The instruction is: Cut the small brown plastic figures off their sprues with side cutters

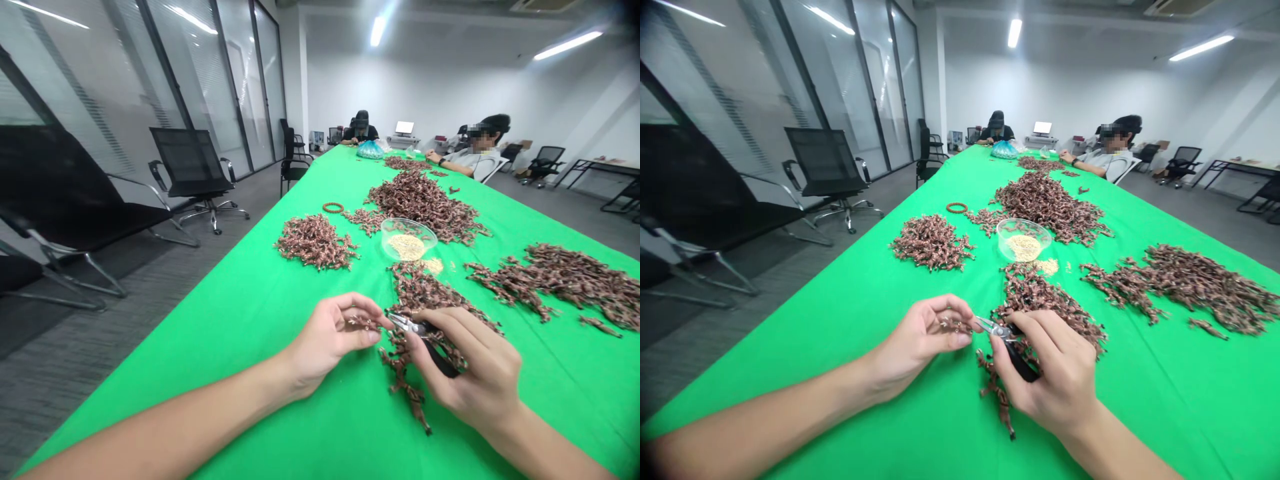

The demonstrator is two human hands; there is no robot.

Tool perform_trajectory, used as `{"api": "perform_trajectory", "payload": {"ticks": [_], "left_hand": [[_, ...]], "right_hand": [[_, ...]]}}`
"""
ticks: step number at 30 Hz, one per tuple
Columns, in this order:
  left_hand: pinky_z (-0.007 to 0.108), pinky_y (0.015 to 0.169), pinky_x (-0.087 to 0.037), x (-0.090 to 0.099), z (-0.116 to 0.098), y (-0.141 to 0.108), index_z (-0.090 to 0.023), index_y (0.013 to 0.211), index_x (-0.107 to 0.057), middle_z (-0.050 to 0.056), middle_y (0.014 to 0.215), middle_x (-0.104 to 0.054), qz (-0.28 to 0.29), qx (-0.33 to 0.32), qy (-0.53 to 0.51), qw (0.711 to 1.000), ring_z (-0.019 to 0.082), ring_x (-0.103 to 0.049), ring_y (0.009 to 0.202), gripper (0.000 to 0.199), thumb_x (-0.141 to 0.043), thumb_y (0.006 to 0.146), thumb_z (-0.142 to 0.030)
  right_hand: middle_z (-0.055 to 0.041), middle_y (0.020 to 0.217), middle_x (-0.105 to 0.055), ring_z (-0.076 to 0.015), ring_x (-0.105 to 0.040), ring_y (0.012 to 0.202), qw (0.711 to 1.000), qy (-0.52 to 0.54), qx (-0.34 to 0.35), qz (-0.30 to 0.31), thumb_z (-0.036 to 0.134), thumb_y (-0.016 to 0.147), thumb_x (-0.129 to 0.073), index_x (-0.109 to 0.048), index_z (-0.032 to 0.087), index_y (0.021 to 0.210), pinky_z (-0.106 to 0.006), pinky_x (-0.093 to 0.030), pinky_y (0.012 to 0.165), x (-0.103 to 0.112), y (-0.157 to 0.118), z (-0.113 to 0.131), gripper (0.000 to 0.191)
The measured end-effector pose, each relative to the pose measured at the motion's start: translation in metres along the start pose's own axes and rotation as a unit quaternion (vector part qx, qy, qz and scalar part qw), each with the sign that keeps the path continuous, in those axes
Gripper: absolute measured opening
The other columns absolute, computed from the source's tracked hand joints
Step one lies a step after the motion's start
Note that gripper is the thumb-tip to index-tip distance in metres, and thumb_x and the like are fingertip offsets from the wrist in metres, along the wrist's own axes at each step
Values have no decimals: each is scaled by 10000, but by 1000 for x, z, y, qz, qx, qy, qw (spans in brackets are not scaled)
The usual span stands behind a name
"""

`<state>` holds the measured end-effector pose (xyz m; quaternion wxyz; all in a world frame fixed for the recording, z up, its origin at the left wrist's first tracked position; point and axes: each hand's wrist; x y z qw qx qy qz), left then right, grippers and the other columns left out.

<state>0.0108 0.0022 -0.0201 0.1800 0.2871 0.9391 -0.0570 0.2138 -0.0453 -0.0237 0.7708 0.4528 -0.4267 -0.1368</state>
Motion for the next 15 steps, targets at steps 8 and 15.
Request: {"api": "perform_trajectory", "payload": {"ticks": [8, 15], "left_hand": [[287, 808, -453, 10, -7, 9, -131, 980, -622, 53, 830, -710, -13, -14, 87, 996, 167, -643, 829, 251, -659, 746, -50], [301, 732, -453, 46, -24, 30, -150, 1020, -555, 45, 816, -701, -103, -33, 204, 973, 162, -613, 743, 314, -596, 720, -68]], "right_hand": [[-59, 874, -699, -177, -649, 754, 1000, 7, -7, 9, 178, 748, -732, -671, 173, 1002, -302, -542, 677, 0, 0, -5, 261], [-43, 816, -674, -151, -616, 689, 999, 15, -4, 31, 204, 780, -705, -655, 167, 969, -279, -516, 623, -2, 3, -11, 199]]}}
Point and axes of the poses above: each hand's wrist, its own y-axis towards the middle knuckle, its own x-axis out of the back of the hand, z = x × y
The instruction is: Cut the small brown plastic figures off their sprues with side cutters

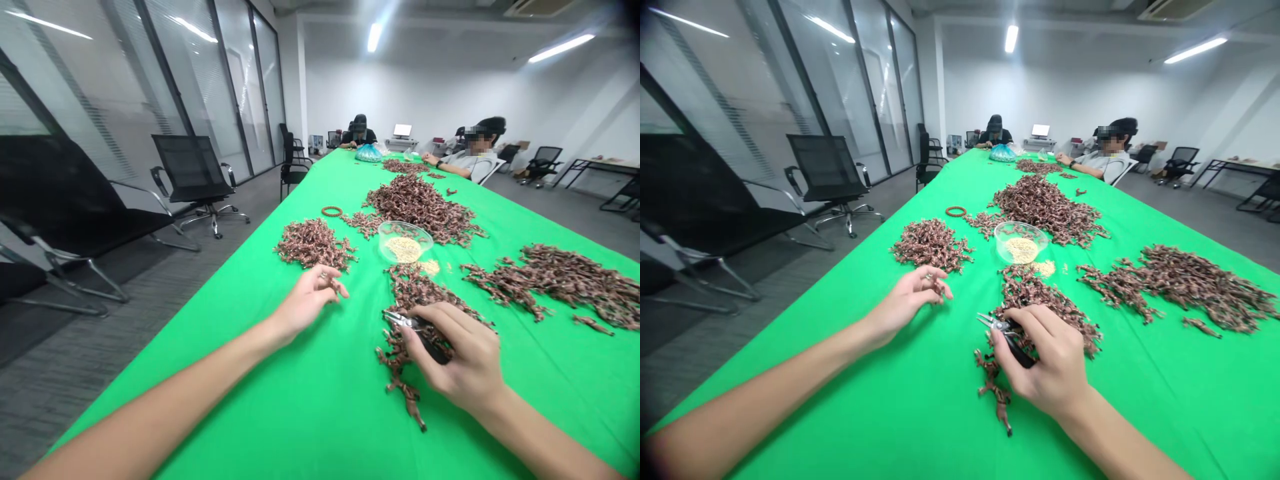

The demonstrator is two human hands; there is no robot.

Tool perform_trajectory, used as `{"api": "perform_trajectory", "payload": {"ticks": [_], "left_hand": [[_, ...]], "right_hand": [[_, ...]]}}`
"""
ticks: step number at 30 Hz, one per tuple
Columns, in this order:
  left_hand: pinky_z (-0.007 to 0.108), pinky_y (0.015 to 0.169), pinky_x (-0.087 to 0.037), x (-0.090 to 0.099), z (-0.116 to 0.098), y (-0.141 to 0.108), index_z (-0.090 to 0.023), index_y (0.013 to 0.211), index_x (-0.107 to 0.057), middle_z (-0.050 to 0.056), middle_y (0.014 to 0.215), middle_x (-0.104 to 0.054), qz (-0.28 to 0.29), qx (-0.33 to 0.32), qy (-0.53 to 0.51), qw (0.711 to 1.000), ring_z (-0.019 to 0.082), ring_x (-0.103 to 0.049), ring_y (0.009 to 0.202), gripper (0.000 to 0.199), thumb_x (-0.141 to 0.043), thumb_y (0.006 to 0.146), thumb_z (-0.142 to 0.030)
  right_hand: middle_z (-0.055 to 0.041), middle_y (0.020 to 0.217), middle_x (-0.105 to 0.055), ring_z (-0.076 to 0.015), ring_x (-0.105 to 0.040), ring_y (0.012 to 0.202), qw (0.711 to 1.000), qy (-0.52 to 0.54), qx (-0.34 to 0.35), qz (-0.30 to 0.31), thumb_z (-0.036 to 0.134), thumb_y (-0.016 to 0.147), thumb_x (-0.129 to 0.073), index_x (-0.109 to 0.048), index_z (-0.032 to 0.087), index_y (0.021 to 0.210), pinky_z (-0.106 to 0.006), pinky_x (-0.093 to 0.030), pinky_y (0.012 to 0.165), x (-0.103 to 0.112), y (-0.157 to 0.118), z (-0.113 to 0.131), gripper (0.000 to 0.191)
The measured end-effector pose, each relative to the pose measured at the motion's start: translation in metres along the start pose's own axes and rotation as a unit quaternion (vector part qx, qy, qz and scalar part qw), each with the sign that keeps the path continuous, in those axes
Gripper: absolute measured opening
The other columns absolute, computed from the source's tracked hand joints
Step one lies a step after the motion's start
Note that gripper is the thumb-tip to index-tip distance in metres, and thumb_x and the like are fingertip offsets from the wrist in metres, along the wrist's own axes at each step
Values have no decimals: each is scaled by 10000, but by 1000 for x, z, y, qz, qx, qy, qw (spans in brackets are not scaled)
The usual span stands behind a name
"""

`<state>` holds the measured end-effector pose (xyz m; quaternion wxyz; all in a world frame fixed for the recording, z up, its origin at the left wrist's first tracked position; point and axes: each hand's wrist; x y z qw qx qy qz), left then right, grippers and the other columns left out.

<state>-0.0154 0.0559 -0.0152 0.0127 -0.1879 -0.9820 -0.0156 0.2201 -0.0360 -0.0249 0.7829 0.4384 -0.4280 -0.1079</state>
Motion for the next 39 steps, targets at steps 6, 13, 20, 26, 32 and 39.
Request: {"api": "perform_trajectory", "payload": {"ticks": [6, 13, 20, 26, 32, 39], "left_hand": [[329, 740, -474, 33, -4, 16, -125, 1117, -553, 84, 887, -726, -49, -14, 60, 997, 189, -647, 784, 465, -743, 694, -159], [468, 937, -494, 58, -1, 26, -91, 1217, -561, 181, 1152, -687, -110, -57, 78, 989, 270, -679, 971, 646, -825, 641, -218], [432, 1192, -298, 63, -2, 31, -206, 1431, -428, 129, 1583, -321, -56, -136, 36, 988, 293, -320, 1450, 903, -840, 627, -187], [474, 1168, -338, 69, 1, 34, -165, 1368, -491, 146, 1513, -441, -69, -223, 133, 963, 293, -422, 1393, 690, -766, 740, -244], [503, 1094, -388, 58, 0, 25, -162, 1209, -611, 134, 1319, -613, -85, -239, 240, 937, 284, -573, 1216, 403, -677, 820, -249], [461, 1028, -374, -12, -6, -19, -233, 1060, -693, 62, 1196, -650, 174, -257, 383, 870, 261, -583, 1124, 289, -725, 783, -308]], "right_hand": [[-44, 814, -661, -147, -602, 675, 999, 28, 16, 34, 221, 786, -691, -647, 162, 997, -282, -510, 603, -1, -1, -4, 223], [-51, 838, -671, -155, -606, 692, 998, 41, 22, 42, 246, 785, -696, -649, 161, 1033, -296, -507, 608, -1, -2, -5, 266], [-60, 845, -674, -165, -605, 691, 998, 49, 18, 42, 243, 779, -698, -655, 164, 1033, -304, -496, 604, 0, -1, -6, 269], [-62, 829, -668, -166, -593, 676, 998, 52, 14, 41, 246, 783, -695, -661, 160, 1011, -307, -488, 599, 0, 0, -6, 246], [-40, 786, -673, -151, -606, 663, 999, 43, -32, 7, 271, 783, -702, -679, 167, 939, -285, -489, 617, 2, 3, -7, 189], [20, 602, -623, -95, -526, 479, 988, 17, -139, -69, 301, 844, -661, -675, 183, 788, -238, -420, 505, 3, 7, -10, 132]]}}
Point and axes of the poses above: each hand's wrist, its own y-axis towards the middle knuckle, its own x-axis out of the back of the hand, z = x × y
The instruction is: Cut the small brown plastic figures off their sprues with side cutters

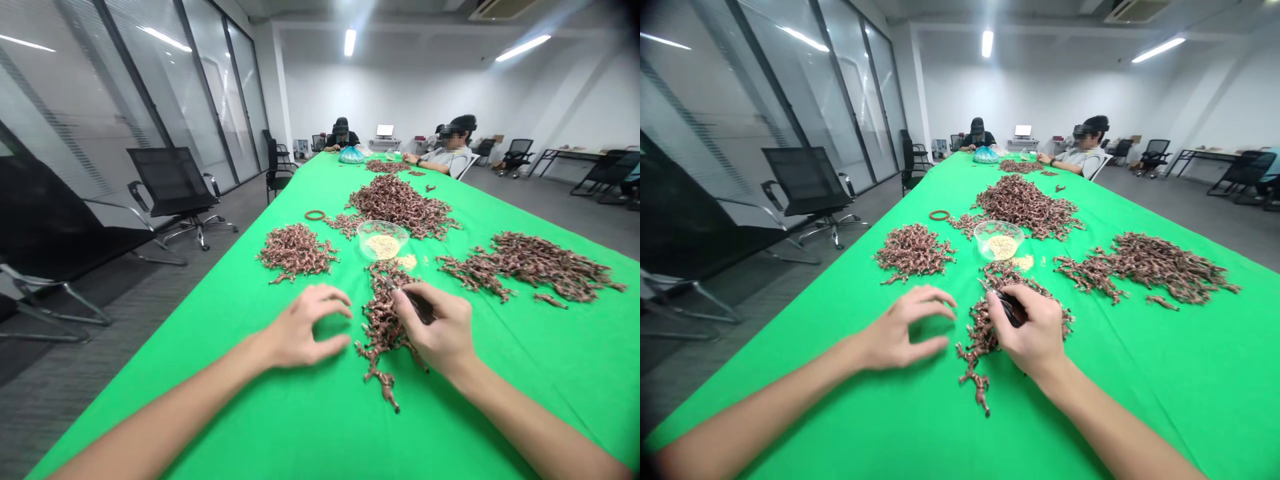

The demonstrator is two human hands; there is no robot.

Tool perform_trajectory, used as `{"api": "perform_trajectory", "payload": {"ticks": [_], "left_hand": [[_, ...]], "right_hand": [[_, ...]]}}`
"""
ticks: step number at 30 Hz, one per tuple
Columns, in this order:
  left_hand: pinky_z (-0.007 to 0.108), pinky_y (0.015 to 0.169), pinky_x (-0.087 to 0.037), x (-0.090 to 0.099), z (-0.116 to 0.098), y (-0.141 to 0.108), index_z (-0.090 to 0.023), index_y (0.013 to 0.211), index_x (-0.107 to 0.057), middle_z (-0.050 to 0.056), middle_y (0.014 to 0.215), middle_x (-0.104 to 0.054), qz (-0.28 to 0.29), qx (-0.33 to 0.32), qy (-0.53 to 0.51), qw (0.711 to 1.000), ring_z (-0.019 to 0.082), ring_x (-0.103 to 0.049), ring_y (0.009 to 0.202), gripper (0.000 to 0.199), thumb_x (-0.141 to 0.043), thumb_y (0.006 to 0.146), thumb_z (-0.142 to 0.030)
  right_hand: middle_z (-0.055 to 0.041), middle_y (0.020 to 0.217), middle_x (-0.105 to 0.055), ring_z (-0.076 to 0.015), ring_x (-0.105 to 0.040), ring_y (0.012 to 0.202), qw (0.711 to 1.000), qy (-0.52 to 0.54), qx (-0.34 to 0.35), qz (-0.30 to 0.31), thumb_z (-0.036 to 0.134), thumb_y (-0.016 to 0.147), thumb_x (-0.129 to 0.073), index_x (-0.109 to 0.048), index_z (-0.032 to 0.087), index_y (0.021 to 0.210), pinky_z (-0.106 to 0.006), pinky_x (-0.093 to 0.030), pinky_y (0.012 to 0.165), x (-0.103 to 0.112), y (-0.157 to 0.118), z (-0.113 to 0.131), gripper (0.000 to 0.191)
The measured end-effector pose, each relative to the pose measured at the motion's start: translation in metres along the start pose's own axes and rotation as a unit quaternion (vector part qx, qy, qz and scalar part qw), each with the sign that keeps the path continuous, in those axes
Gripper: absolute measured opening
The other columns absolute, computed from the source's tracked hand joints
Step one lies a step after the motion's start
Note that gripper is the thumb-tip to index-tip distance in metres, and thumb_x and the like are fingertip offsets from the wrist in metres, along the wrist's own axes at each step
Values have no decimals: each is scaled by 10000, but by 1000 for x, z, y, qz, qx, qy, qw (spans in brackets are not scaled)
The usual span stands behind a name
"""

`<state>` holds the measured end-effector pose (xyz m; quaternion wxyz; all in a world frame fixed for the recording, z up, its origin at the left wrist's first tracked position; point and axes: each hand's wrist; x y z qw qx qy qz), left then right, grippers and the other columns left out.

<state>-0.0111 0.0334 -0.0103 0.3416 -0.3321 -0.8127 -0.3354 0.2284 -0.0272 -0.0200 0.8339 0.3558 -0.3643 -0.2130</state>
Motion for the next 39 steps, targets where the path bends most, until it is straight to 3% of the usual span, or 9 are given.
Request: {"api": "perform_trajectory", "payload": {"ticks": [3, 6, 11, 19, 22, 25, 29, 34, 39], "left_hand": [[478, 1048, -327, -18, -20, -3, -233, 1120, -661, 84, 1266, -591, 72, -19, 20, 997, 281, -547, 1163, 407, -729, 787, -456], [433, 1004, -350, -27, -24, -5, -225, 1105, -651, 77, 1212, -606, 88, -18, 22, 996, 253, -559, 1114, 317, -654, 870, -438], [369, 939, -376, -26, -16, -3, -201, 973, -650, 48, 1101, -642, 73, -3, 4, 997, 212, -568, 1053, 123, -582, 941, -299], [357, 913, -440, -19, -17, -2, -175, 1042, -643, 61, 1025, -681, -18, 63, -122, 990, 196, -607, 982, 168, -525, 970, -270], [351, 857, -499, -19, -21, 0, -160, 1020, -636, 70, 958, -696, -39, 120, -259, 958, 191, -652, 913, 180, -553, 955, -307], [331, 770, -553, -22, -23, 1, -137, 989, -615, 74, 831, -725, -28, 171, -412, 895, 179, -698, 786, 207, -639, 904, -324], [320, 746, -581, -24, -23, 1, -115, 932, -640, 90, 790, -757, -23, 204, -516, 832, 184, -734, 754, 220, -740, 825, -279], [287, 746, -576, -23, -23, 0, -118, 909, -665, 84, 820, -774, -43, 230, -553, 800, 182, -744, 770, 266, -833, 712, -181], [244, 733, -550, -26, -28, 1, -125, 849, -716, 43, 822, -762, -75, 238, -557, 792, 133, -700, 734, 284, -879, 617, -122]], "right_hand": [[16, 638, -648, -100, -560, 515, 1000, 1, -8, 16, 320, 839, -664, -680, 185, 798, -236, -434, 529, -1, 0, 0, 141], [11, 675, -671, -105, -589, 551, 999, 3, -8, 33, 325, 827, -671, -681, 185, 805, -235, -446, 549, -3, -1, 0, 142], [10, 677, -670, -102, -584, 546, 999, 5, -5, 51, 321, 826, -672, -678, 181, 809, -232, -441, 538, -4, -2, 0, 142], [13, 670, -645, -96, -569, 554, 996, 18, 38, 84, 306, 813, -680, -663, 173, 821, -228, -431, 536, -3, -3, 2, 134], [7, 689, -651, -104, -581, 570, 992, 26, 54, 108, 306, 818, -670, -658, 173, 852, -234, -440, 547, -3, -4, 5, 138], [-6, 725, -666, -117, -606, 607, 990, 31, 42, 131, 304, 831, -654, -655, 176, 879, -244, -457, 572, -4, -6, 9, 137], [-8, 730, -666, -124, -605, 612, 990, 34, 33, 136, 309, 831, -651, -648, 181, 883, -252, -461, 573, -5, -8, 11, 138], [-7, 725, -650, -118, -587, 608, 990, 38, 39, 129, 296, 823, -657, -634, 174, 886, -249, -454, 569, -5, -9, 12, 139], [-3, 703, -614, -118, -556, 595, 990, 42, 45, 129, 271, 816, -652, -614, 172, 876, -254, -439, 558, -6, -13, 17, 122]]}}
Point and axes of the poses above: each hand's wrist, its own y-axis towards the middle knuckle, its own x-axis out of the back of the hand, z = x × y
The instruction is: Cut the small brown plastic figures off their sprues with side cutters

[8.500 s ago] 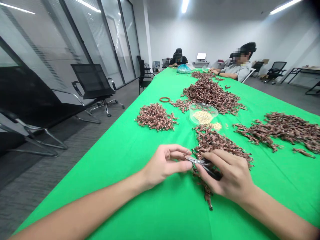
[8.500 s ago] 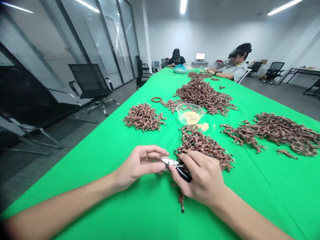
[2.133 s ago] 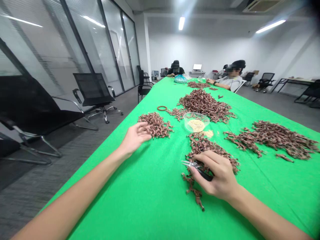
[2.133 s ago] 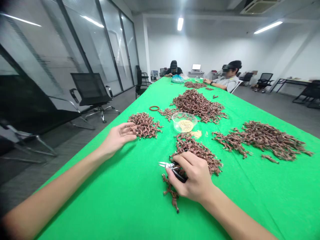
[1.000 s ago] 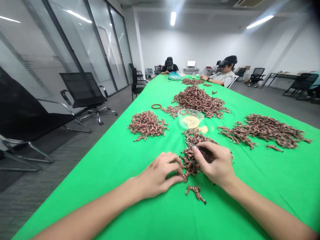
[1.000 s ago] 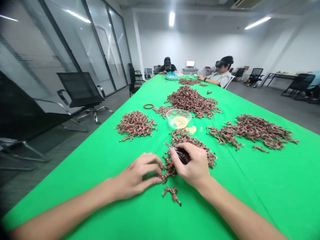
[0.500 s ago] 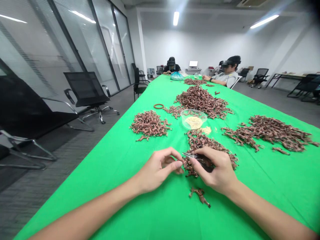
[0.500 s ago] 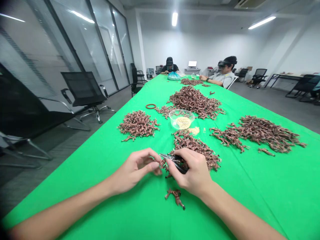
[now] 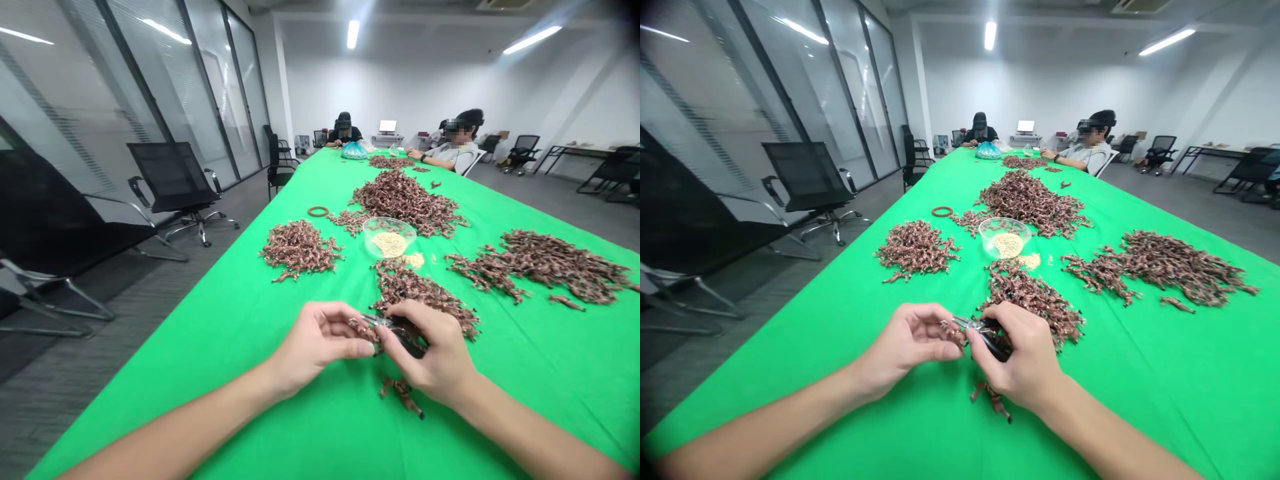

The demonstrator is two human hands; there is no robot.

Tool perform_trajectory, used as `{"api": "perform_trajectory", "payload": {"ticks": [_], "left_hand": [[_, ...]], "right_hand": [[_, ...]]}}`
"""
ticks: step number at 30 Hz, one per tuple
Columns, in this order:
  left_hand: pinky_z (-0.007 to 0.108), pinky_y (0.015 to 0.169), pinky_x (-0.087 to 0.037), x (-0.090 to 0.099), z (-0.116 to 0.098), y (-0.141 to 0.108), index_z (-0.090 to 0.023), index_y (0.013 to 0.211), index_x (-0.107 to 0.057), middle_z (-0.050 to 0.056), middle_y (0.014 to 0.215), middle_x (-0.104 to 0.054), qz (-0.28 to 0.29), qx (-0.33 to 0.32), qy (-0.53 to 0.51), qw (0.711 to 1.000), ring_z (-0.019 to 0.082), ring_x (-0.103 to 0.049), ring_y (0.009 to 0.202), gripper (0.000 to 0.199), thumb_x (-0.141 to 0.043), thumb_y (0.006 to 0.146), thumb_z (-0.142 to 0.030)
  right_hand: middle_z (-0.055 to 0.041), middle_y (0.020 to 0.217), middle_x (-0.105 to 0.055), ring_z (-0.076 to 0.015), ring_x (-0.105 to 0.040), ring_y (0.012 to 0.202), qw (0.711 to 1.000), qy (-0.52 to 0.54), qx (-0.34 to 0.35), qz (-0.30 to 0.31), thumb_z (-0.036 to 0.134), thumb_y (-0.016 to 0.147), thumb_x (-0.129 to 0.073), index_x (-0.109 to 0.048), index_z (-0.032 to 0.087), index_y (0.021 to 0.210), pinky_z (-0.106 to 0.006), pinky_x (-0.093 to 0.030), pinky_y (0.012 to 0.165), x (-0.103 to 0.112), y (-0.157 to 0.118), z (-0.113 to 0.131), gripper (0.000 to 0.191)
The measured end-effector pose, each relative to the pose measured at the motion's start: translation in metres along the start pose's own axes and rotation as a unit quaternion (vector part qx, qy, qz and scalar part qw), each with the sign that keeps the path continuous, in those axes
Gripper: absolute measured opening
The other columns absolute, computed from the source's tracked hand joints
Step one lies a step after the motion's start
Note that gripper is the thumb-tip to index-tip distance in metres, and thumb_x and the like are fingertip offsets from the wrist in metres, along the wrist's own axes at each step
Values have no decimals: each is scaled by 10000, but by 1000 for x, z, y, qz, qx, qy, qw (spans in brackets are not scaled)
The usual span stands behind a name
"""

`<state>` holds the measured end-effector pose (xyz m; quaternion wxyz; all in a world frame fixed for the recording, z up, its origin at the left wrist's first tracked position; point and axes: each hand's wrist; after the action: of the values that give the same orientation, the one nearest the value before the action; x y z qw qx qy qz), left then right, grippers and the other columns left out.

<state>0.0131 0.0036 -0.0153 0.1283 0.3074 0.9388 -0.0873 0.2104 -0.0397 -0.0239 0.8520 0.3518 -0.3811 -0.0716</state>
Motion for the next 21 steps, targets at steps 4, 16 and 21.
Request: {"api": "perform_trajectory", "payload": {"ticks": [4, 16, 21], "left_hand": [[238, 752, -522, -5, -1, -2, -134, 833, -742, 36, 822, -754, -19, -5, -6, 1000, 135, -678, 762, 220, -861, 648, -136], [333, 877, -507, -4, -3, -3, -153, 954, -665, 77, 1000, -716, -12, 21, -55, 998, 195, -657, 953, 235, -786, 774, -244], [301, 853, -501, -3, -2, -3, -141, 965, -654, 70, 975, -709, -14, 12, -48, 999, 171, -650, 918, 237, -778, 786, -234]], "right_hand": [[2, 697, -608, -112, -548, 582, 1000, 16, -8, -1, 266, 829, -639, -606, 177, 868, -249, -434, 550, -2, -2, 5, 103], [-9, 721, -622, -126, -563, 603, 1000, 2, 17, -19, 256, 821, -658, -619, 179, 916, -261, -451, 561, -1, -2, -1, 129], [-12, 705, -628, -124, -560, 581, 1000, -9, 15, -16, 264, 821, -664, -629, 175, 898, -259, -442, 542, -2, -2, -4, 123]]}}
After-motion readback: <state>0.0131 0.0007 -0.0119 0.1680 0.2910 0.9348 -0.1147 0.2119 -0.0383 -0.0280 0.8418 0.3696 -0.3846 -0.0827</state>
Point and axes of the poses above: each hand's wrist, its own y-axis towards the middle knuckle, its own x-axis out of the back of the hand, z = x × y
